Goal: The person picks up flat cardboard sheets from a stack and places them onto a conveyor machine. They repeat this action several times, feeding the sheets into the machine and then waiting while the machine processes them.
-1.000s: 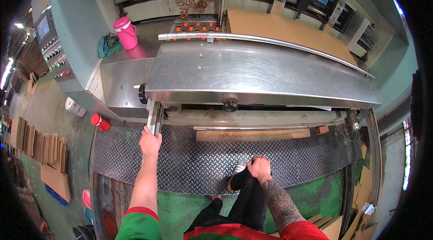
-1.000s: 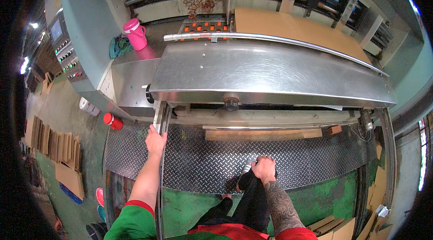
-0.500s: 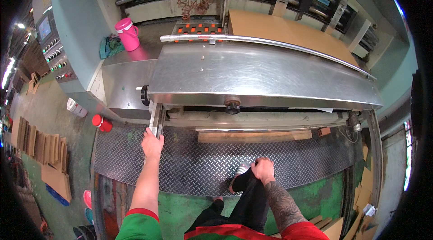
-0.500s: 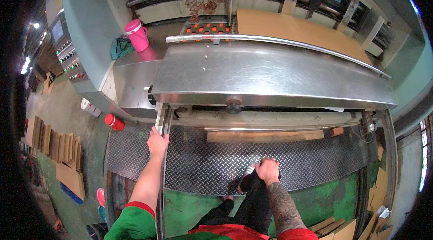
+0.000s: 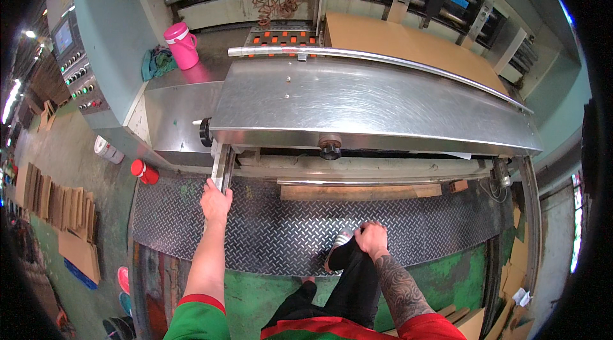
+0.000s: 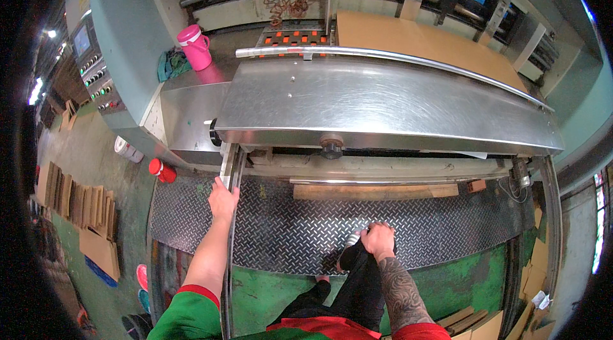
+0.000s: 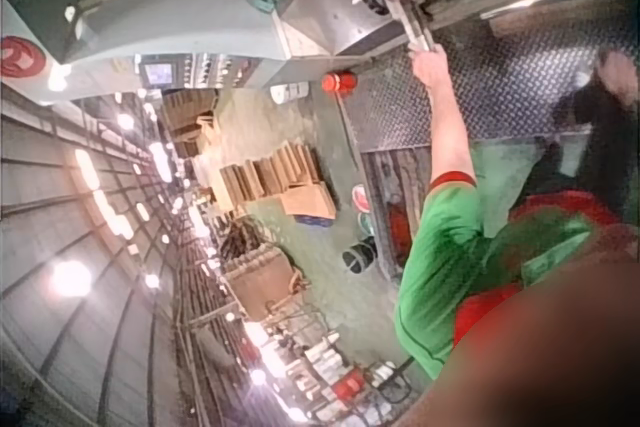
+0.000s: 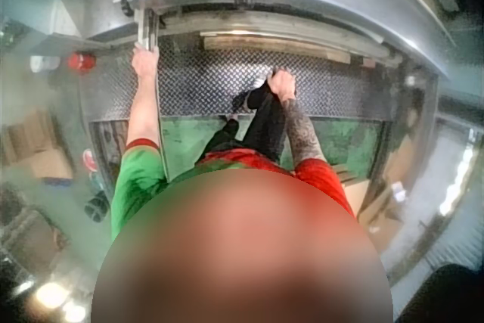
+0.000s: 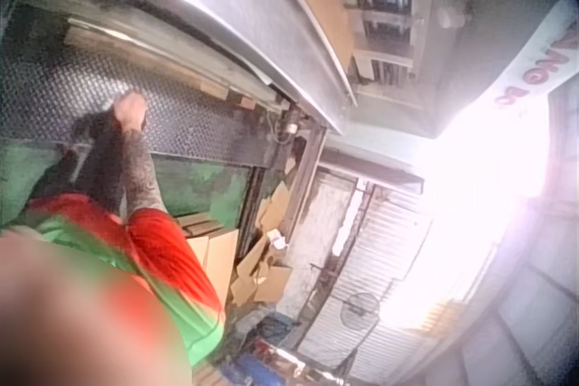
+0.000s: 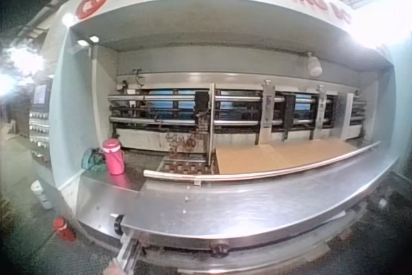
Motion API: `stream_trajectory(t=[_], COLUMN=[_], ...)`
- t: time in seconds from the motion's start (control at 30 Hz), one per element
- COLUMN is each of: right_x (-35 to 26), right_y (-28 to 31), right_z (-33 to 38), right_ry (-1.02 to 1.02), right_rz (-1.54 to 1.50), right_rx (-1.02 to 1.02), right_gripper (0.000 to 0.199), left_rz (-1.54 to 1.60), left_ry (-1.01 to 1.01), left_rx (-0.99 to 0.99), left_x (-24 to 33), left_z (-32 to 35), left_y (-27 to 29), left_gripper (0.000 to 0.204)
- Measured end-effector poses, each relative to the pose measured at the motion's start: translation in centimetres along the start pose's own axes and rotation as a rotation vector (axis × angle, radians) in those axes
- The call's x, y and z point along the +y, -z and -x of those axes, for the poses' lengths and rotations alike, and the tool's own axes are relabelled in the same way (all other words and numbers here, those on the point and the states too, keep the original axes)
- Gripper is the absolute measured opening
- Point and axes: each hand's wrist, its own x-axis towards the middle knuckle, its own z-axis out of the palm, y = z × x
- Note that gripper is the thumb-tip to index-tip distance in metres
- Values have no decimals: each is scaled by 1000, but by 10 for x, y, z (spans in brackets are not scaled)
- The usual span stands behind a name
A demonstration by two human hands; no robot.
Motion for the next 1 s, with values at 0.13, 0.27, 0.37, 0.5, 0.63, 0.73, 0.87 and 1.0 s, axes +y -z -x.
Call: stream_trajectory(t=[0.13,0.27,0.37,0.5,0.63,0.73,0.87,1.0], right_x=[1,1,1,0,1,0,-2,-4], right_y=[1,1,2,1,0,-1,-2,-1], right_z=[0,1,1,0,-3,-6,-12,-21], right_ry=[-10,-13,-9,-4,4,4,-1,9], right_rz=[18,-14,-13,-6,-2,23,12,12], right_rx=[-12,-9,-1,2,2,-5,-5,-5], right_gripper=[47,47,47,45,44,45,45,43], left_rz=[7,20,29,29,37,28,25,21], left_ry=[8,1,-2,-4,-5,-8,-4,3], left_rx=[8,5,23,30,42,51,37,9], left_x=[1,0,0,0,0,0,0,0], left_z=[0,0,1,2,2,2,1,-1], left_y=[0,1,1,1,1,2,2,0], left_gripper=[68,66,64,63,62,62,63,63])
